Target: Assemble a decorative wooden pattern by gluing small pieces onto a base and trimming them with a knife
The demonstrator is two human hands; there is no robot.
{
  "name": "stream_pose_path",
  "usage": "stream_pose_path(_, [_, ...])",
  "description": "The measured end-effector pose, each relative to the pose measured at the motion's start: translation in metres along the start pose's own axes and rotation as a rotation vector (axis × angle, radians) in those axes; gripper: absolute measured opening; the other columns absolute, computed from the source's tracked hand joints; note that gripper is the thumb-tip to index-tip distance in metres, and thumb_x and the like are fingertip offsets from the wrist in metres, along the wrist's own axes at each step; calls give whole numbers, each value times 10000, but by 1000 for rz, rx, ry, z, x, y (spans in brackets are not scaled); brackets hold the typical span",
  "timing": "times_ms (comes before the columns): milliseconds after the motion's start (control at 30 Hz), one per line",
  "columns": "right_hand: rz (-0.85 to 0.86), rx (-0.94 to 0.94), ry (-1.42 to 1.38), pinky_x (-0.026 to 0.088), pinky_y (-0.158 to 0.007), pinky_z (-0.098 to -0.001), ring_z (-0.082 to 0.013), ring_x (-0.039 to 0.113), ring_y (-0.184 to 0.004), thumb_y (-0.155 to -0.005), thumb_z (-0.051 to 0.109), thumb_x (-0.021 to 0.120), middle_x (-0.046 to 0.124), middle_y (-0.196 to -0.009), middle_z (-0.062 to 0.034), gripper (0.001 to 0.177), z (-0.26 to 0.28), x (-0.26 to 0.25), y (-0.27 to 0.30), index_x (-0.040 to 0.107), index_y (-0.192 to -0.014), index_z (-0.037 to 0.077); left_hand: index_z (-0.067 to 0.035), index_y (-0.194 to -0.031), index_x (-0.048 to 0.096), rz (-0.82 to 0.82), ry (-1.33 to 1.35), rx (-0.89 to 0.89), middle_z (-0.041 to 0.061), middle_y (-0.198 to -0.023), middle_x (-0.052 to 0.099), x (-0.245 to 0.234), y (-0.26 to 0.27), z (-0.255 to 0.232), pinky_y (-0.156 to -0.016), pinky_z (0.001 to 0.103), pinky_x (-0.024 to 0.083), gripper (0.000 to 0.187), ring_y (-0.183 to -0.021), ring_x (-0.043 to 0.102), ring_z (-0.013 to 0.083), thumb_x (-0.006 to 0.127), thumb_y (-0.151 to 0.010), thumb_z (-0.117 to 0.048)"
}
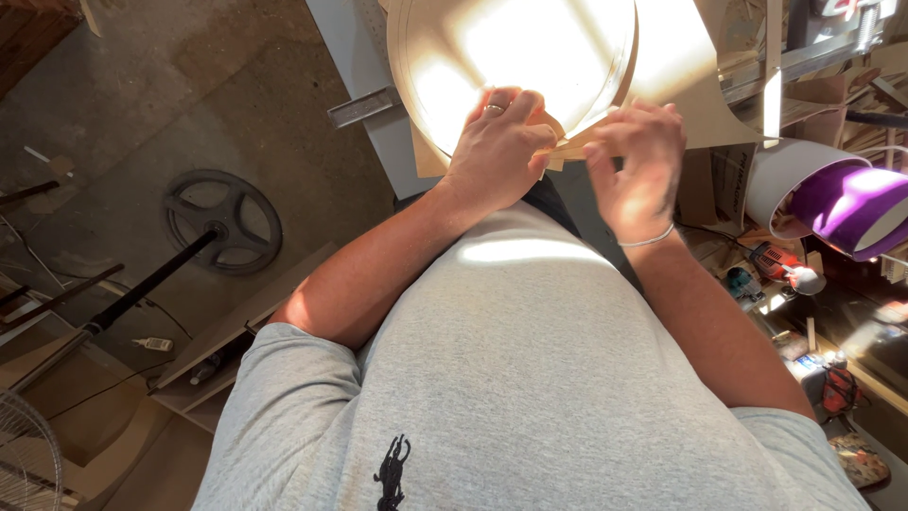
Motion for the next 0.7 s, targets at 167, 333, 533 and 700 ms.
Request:
stream_pose_path(167, [-330,-56,-17,453,-721,-412,-260,575,-708,-1143,308,600,571,-719,-76,470,-47,-6,33,567,-763,33,-168,-856,772,17,5,-19,27,-1195,526,2,1,2,-983,479,458,83,-1215,433,335,760,-823,-93])
stream_pose_path(333, [-57,-126,330,493,-678,-424,-317,743,-822,-1148,500,341,798,-943,-103,672,-22,7,14,787,-857,89,-169,-839,762,-2,1,-3,24,-1160,522,-1,0,1,-1008,447,444,84,-1190,449,327,756,-819,-87])
stream_pose_path(533, [-54,-153,156,320,-1113,-671,-431,575,-1294,-999,273,838,656,-1355,-143,204,-26,24,41,782,-1143,139,-180,-1114,773,118,103,-79,55,-1277,683,-20,-1,10,-1001,496,451,173,-1223,492,341,704,-956,-195])
stream_pose_path(700, [-34,-169,171,242,-1193,-645,-427,563,-1342,-942,244,936,672,-1347,-140,202,-17,31,40,763,-1022,176,-127,-1039,768,98,72,178,65,-1231,654,-19,8,4,-1082,484,391,219,-1304,502,352,791,-821,-119])
Point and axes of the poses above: each hand's wrist, its own y-axis away from the middle knuckle, its own x-axis out of the palm, z = x × y, the point moved 9 cm from there along -y, towards the middle knuckle
